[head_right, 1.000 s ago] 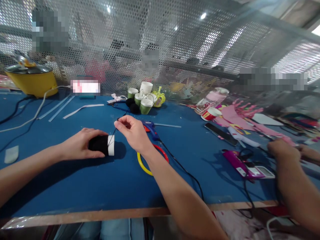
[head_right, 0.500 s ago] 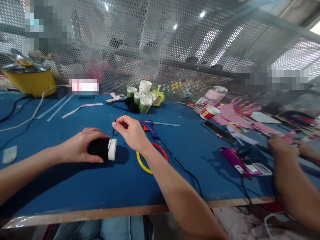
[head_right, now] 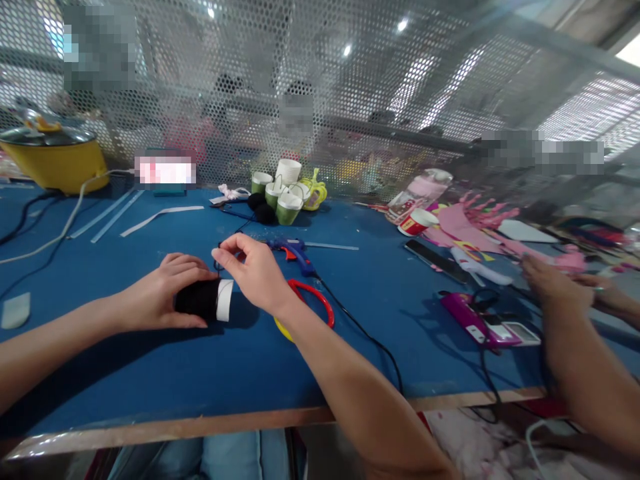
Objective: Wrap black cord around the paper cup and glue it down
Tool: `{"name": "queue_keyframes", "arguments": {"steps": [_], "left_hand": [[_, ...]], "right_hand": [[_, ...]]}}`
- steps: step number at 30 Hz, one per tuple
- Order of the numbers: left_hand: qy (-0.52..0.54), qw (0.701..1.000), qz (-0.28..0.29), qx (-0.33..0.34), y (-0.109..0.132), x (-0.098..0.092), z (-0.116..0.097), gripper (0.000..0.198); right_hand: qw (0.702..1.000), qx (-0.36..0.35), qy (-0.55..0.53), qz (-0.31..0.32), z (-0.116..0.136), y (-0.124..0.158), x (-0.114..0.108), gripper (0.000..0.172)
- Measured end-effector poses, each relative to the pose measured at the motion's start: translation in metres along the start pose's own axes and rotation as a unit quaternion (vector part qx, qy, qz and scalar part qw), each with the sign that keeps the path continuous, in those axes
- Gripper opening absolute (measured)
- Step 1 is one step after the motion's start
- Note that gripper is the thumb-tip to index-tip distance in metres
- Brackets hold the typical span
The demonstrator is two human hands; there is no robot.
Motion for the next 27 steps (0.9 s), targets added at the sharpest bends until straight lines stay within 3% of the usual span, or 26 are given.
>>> {"name": "queue_keyframes", "arguments": {"steps": [7,27], "left_hand": [[-0.006,1.0,-0.001,0.01,-0.001,-0.002,-0.002,0.058],[-0.085,0.99,-0.107,0.047,0.002,0.0,0.0,0.05]], "right_hand": [[0.999,0.047,0.004,0.011,-0.012,-0.003,0.001,0.018],[0.995,0.092,0.038,0.014,-0.019,-0.001,0.0,0.016]]}}
Point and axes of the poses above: each hand's wrist, its own y-axis away from the middle knuckle, its own x-axis out of the palm, z = x × y, the point moved 2 cm from there along -y, towards the middle knuckle, and after that the axes turned 14 degrees about -y, right-handed, at the moved point
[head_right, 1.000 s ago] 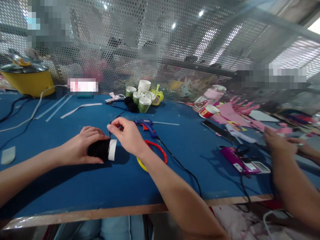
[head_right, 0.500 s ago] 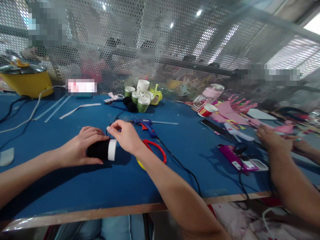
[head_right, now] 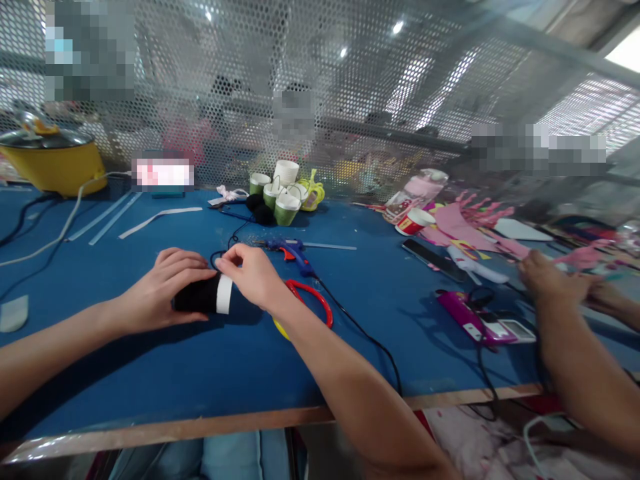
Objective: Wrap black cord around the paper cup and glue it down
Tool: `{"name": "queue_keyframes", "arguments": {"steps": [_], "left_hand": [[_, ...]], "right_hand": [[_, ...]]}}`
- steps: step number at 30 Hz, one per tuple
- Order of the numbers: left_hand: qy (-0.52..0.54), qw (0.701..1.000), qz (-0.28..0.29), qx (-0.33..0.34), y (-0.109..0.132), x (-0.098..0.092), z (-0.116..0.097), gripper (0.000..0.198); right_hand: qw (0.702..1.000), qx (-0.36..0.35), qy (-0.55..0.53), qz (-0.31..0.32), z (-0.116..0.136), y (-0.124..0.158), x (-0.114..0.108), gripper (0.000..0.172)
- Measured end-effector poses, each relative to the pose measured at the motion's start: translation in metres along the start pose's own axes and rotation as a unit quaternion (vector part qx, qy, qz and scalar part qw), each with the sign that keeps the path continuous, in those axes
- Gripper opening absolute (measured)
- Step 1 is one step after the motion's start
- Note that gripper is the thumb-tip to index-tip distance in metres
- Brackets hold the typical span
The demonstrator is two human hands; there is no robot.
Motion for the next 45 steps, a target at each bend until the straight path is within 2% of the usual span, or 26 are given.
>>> {"name": "queue_keyframes", "arguments": {"steps": [12,21,24,26,28,31,34,38,45], "left_hand": [[-0.037,0.999,-0.009,0.02,0.0,0.0,0.0,0.044],[0.003,0.999,-0.046,0.004,0.001,0.0,0.0,0.045],[0.048,0.998,-0.028,-0.034,0.0,-0.001,0.001,0.05],[0.076,0.993,-0.005,-0.088,-0.002,-0.001,0.003,0.052],[0.093,0.983,0.022,-0.157,-0.003,-0.001,0.006,0.051],[0.125,0.958,0.061,-0.251,-0.004,-0.001,0.011,0.05],[0.149,0.937,0.085,-0.305,-0.004,0.001,0.014,0.048],[0.127,0.938,0.086,-0.312,-0.003,0.002,0.015,0.047],[0.08,0.953,0.085,-0.281,-0.002,0.004,0.014,0.048]], "right_hand": [[0.997,0.059,-0.043,0.017,-0.003,-0.002,-0.001,0.015],[0.994,0.073,-0.082,0.014,-0.01,-0.007,-0.002,0.017],[0.998,0.061,-0.025,-0.005,-0.014,-0.011,-0.005,0.02],[0.997,0.04,0.041,-0.046,-0.014,-0.012,-0.01,0.026],[0.996,0.021,0.053,-0.074,-0.01,-0.011,-0.013,0.031],[0.999,0.0,-0.027,-0.025,-0.002,-0.006,-0.011,0.035],[0.996,0.0,-0.08,0.043,0.003,0.0,-0.004,0.029],[0.994,0.023,-0.085,0.069,0.001,0.002,0.002,0.021],[0.998,0.028,-0.031,0.056,-0.001,0.003,0.005,0.018]]}}
Point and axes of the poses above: each hand's wrist, its own y-axis away from the middle knuckle, its own x-axis out of the palm, z = x × y, the point moved 2 cm from there along -y, towards the middle knuckle, and after that the axes turned 14 degrees about -y, right-handed, at the moved point
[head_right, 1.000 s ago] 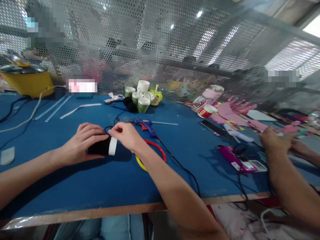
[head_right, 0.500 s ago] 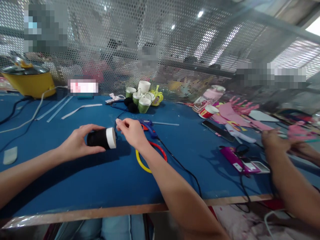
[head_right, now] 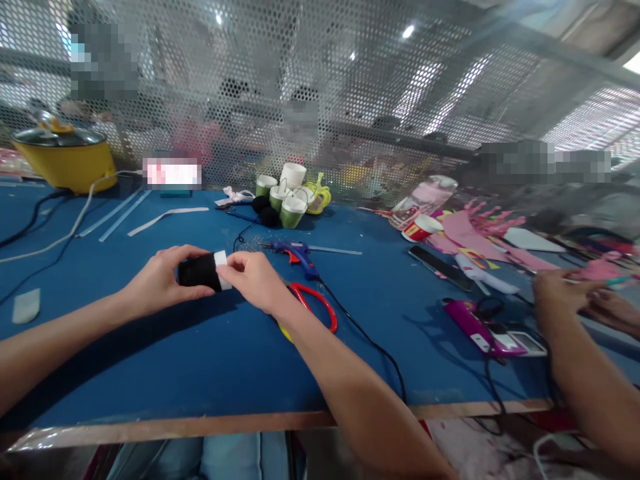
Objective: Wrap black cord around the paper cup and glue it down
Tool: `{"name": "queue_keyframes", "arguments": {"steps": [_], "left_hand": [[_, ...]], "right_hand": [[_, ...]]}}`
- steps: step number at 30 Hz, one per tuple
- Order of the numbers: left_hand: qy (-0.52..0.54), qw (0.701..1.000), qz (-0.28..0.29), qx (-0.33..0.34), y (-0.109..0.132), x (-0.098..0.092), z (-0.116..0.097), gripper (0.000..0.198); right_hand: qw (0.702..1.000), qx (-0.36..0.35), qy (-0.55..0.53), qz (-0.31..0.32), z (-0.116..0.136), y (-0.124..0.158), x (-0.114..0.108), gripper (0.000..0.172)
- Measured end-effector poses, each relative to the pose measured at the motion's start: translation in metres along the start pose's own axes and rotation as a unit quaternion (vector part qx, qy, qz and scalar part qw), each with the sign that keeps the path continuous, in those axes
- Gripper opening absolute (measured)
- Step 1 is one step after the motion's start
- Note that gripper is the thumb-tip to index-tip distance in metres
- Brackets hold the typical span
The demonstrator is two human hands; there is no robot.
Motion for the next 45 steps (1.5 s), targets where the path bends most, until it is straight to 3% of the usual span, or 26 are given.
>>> {"name": "queue_keyframes", "arguments": {"steps": [8,14,20,24,28,31,35,42,45], "left_hand": [[-0.019,1.0,-0.009,0.012,0.0,0.002,0.002,0.051],[-0.067,0.989,-0.068,0.116,0.004,0.002,0.0,0.058],[-0.036,0.991,-0.092,0.088,-0.006,-0.014,0.007,0.078],[-0.059,0.989,-0.065,0.119,-0.018,-0.024,0.006,0.088],[-0.054,0.985,-0.017,0.163,-0.027,-0.029,-0.002,0.076],[0.052,0.99,0.016,0.13,-0.031,-0.03,-0.003,0.05],[0.138,0.99,-0.004,0.036,-0.036,-0.026,0.005,0.02],[0.16,0.986,-0.027,-0.022,-0.049,-0.021,0.021,0.02],[0.202,0.979,0.01,-0.019,-0.05,-0.02,0.019,0.029]], "right_hand": [[0.997,0.026,-0.065,0.014,-0.003,-0.001,-0.004,0.022],[0.983,0.066,-0.168,0.001,-0.005,-0.005,-0.006,0.022],[0.997,-0.07,0.001,-0.032,0.013,0.001,-0.009,0.017],[0.989,-0.118,0.087,-0.021,0.021,0.006,-0.006,0.016],[0.981,-0.153,0.121,-0.012,0.025,0.008,-0.005,0.014],[0.971,-0.17,0.165,0.015,0.027,0.009,-0.007,0.017],[0.969,-0.158,0.187,0.032,0.031,0.01,-0.015,0.018],[0.985,-0.103,0.126,0.058,0.035,0.014,-0.024,0.014],[0.988,-0.083,0.107,0.079,0.035,0.014,-0.024,0.014]]}}
Point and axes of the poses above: each hand's wrist, its own y-axis away from the middle knuckle, its own x-axis out of the palm, z = x × y, the point moved 2 cm from there along -y, towards the middle knuckle, and after that the axes turned 14 degrees about -y, right-handed, at the moved point
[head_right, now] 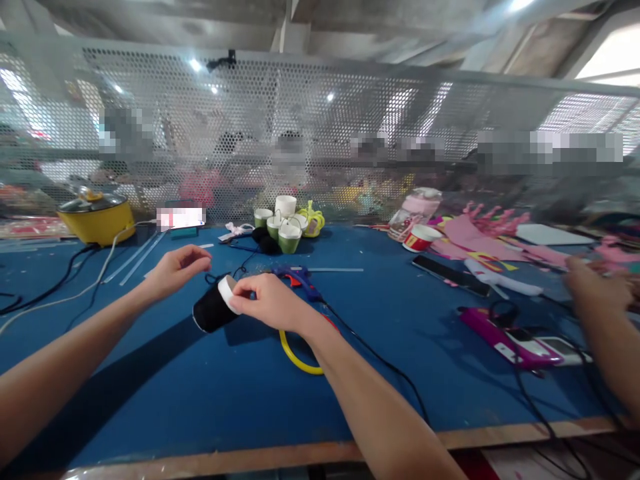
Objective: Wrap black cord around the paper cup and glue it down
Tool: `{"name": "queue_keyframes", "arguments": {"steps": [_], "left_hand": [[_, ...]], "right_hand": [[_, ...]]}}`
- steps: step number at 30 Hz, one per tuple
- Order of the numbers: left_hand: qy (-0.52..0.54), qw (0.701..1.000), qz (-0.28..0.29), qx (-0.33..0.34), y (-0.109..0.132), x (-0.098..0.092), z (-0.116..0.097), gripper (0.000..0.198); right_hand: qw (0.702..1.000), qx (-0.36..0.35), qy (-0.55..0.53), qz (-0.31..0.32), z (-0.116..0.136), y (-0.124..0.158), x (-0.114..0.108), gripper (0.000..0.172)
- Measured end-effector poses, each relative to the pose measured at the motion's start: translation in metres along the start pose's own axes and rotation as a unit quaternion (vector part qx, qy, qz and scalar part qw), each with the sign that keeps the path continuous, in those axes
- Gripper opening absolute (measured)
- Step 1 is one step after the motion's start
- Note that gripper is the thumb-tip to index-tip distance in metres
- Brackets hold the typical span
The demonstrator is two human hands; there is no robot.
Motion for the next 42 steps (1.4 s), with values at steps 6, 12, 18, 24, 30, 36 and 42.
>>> {"name": "queue_keyframes", "arguments": {"steps": [6,12,18,24,30,36,42], "left_hand": [[0.062,0.99,0.129,0.016,0.009,0.012,-0.005,0.027],[0.03,0.996,0.088,-0.002,0.004,0.007,0.012,0.018],[-0.071,0.997,0.005,-0.007,0.003,0.003,0.028,0.014],[-0.167,0.983,-0.072,-0.022,0.005,-0.004,0.033,0.009],[-0.109,0.993,0.017,0.046,0.016,-0.006,0.002,0.049],[-0.144,0.98,0.102,0.089,0.023,0.01,-0.01,0.074],[-0.223,0.962,0.106,0.116,0.025,0.02,-0.01,0.059]], "right_hand": [[0.998,0.021,-0.037,0.036,-0.003,-0.001,-0.001,0.014],[0.994,0.065,-0.076,0.044,-0.003,0.0,-0.006,0.013],[0.98,0.071,-0.178,0.061,0.0,0.003,-0.012,0.014],[0.977,0.043,-0.211,-0.003,0.0,0.003,-0.014,0.014],[0.995,-0.038,-0.048,-0.079,-0.006,-0.005,0.007,0.012],[0.998,-0.028,-0.014,-0.06,-0.013,-0.01,0.018,0.014],[0.995,0.06,-0.036,-0.066,-0.019,-0.01,0.012,0.023]]}}
Point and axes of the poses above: each hand's wrist, its own y-axis away from the middle knuckle, its own x-axis out of the palm, z = x × y, the point moved 2 cm from there along -y, towards the middle knuckle, and after that the axes turned 14 degrees about -y, right-handed, at the moved point
